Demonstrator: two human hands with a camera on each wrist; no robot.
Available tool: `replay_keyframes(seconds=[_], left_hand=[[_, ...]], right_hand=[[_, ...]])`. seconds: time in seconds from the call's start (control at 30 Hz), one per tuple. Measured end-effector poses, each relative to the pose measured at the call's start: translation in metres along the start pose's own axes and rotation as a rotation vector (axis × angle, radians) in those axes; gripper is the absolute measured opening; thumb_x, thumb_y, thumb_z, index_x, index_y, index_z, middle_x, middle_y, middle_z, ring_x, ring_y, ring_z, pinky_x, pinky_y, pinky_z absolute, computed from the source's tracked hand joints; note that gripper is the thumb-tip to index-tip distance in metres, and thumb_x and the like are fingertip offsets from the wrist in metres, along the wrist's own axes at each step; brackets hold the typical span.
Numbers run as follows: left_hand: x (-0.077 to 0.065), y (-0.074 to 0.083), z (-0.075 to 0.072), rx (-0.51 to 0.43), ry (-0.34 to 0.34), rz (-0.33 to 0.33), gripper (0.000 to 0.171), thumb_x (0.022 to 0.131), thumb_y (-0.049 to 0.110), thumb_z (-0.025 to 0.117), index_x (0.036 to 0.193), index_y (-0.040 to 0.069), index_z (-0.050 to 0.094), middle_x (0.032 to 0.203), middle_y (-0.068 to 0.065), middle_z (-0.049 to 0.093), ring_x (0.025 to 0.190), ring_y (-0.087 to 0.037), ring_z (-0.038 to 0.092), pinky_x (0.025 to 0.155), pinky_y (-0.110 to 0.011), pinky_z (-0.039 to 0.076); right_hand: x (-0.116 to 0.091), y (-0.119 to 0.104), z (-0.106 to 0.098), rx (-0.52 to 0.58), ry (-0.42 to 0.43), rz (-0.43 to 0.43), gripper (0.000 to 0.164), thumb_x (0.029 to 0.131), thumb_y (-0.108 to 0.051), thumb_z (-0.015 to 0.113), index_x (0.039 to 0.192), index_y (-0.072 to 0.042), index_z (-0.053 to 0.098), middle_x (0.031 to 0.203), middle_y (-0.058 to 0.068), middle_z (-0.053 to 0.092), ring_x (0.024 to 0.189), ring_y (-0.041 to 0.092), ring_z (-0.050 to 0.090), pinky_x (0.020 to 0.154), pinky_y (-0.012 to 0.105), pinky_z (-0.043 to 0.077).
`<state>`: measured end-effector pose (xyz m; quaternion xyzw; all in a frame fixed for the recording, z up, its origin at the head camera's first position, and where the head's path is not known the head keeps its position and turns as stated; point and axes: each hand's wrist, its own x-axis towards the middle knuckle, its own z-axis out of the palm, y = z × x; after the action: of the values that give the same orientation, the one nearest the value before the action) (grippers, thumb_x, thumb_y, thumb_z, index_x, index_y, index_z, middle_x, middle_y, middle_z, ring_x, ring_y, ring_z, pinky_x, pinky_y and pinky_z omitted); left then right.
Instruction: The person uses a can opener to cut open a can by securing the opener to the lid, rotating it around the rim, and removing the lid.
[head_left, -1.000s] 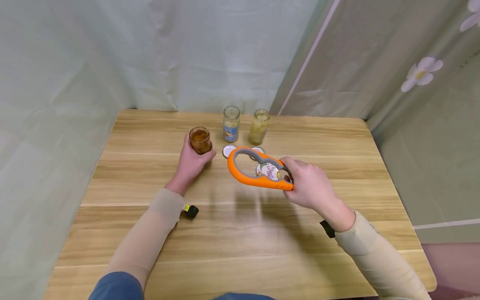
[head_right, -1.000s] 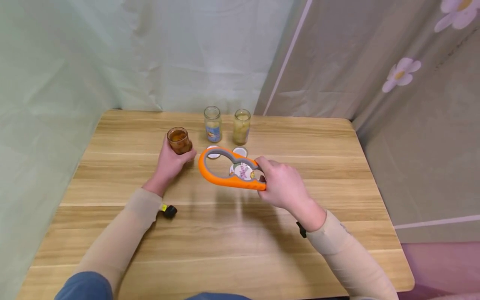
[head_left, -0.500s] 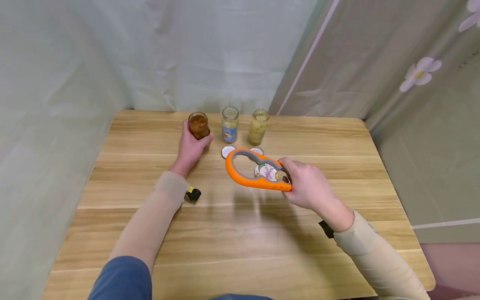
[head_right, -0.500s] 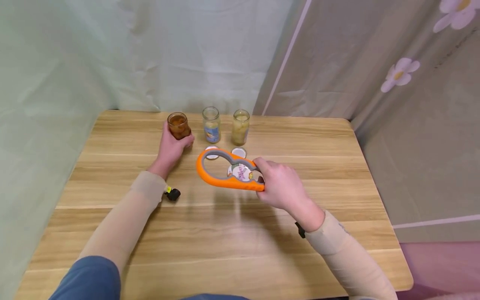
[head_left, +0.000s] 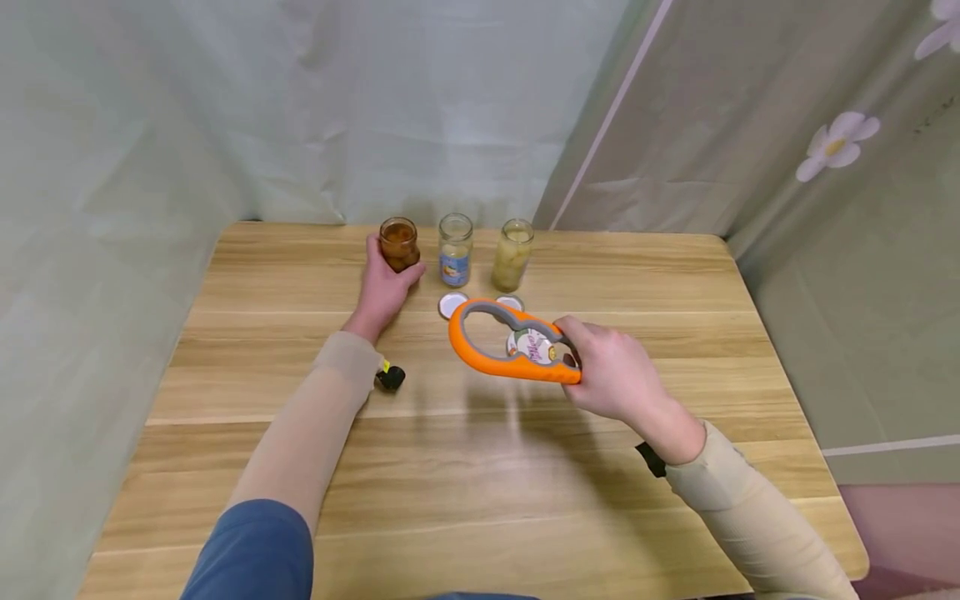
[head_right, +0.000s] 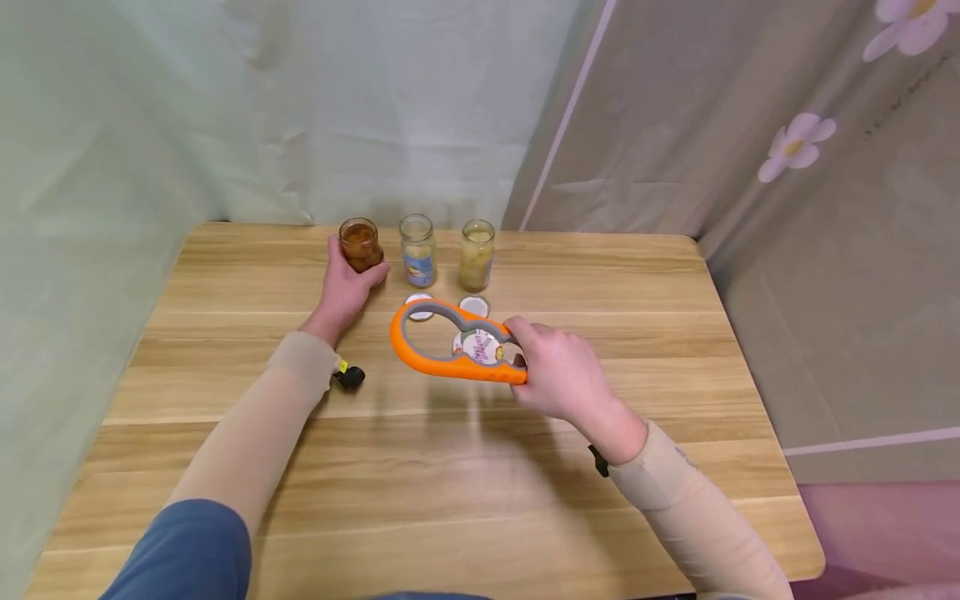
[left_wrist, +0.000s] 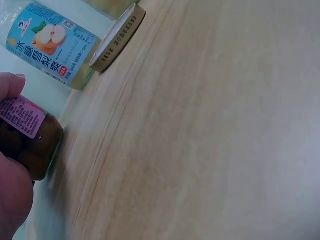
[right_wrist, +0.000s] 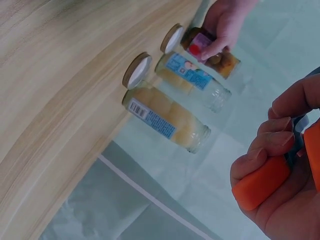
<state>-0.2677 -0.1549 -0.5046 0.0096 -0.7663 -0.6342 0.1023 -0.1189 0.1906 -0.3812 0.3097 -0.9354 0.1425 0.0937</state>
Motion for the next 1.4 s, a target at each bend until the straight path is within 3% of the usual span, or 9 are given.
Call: replay_keyframes(seconds=[0.43, 1.0, 1.4], left_hand=[[0.0019, -0.0008, -0.002, -0.017, 0.011, -0.023, 0.081, 0.083, 0.012, 0.08, 0.144, 0.02, 0.026, 0.141, -0.008, 0.047, 0.126, -0.018, 0.044, 0.113, -0.036, 0.029], [0.0044, -0.0031, -0.0044, 0.057, -0.034, -0.015, 0.08, 0.085, 0.023, 0.08, 0.143, 0.025, 0.026, 0.136, -0.007, 0.05, 0.123, -0.017, 0.046, 0.112, -0.037, 0.03], [0.0093, -0.0028, -0.0044, 0.079, -0.039, -0.017, 0.079, 0.084, 0.016, 0.08, 0.142, 0.022, 0.027, 0.139, -0.008, 0.049, 0.125, -0.017, 0.044, 0.114, -0.037, 0.028]], right_hand=[[-0.001, -0.0007, -0.0001, 0.002, 0.0, -0.003, 0.043, 0.066, -0.011, 0.064, 0.108, -0.013, 0.056, 0.062, -0.007, 0.044, 0.049, 0.013, 0.042, 0.043, 0.032, 0.038], [-0.0015, -0.0017, -0.0018, 0.002, -0.014, 0.016, 0.044, 0.065, -0.011, 0.066, 0.108, -0.014, 0.056, 0.064, -0.006, 0.046, 0.051, 0.015, 0.044, 0.043, 0.033, 0.039], [-0.0021, -0.0013, -0.0018, -0.011, -0.017, 0.019, 0.045, 0.066, -0.011, 0.066, 0.11, -0.015, 0.056, 0.066, -0.006, 0.048, 0.052, 0.015, 0.045, 0.043, 0.033, 0.041]])
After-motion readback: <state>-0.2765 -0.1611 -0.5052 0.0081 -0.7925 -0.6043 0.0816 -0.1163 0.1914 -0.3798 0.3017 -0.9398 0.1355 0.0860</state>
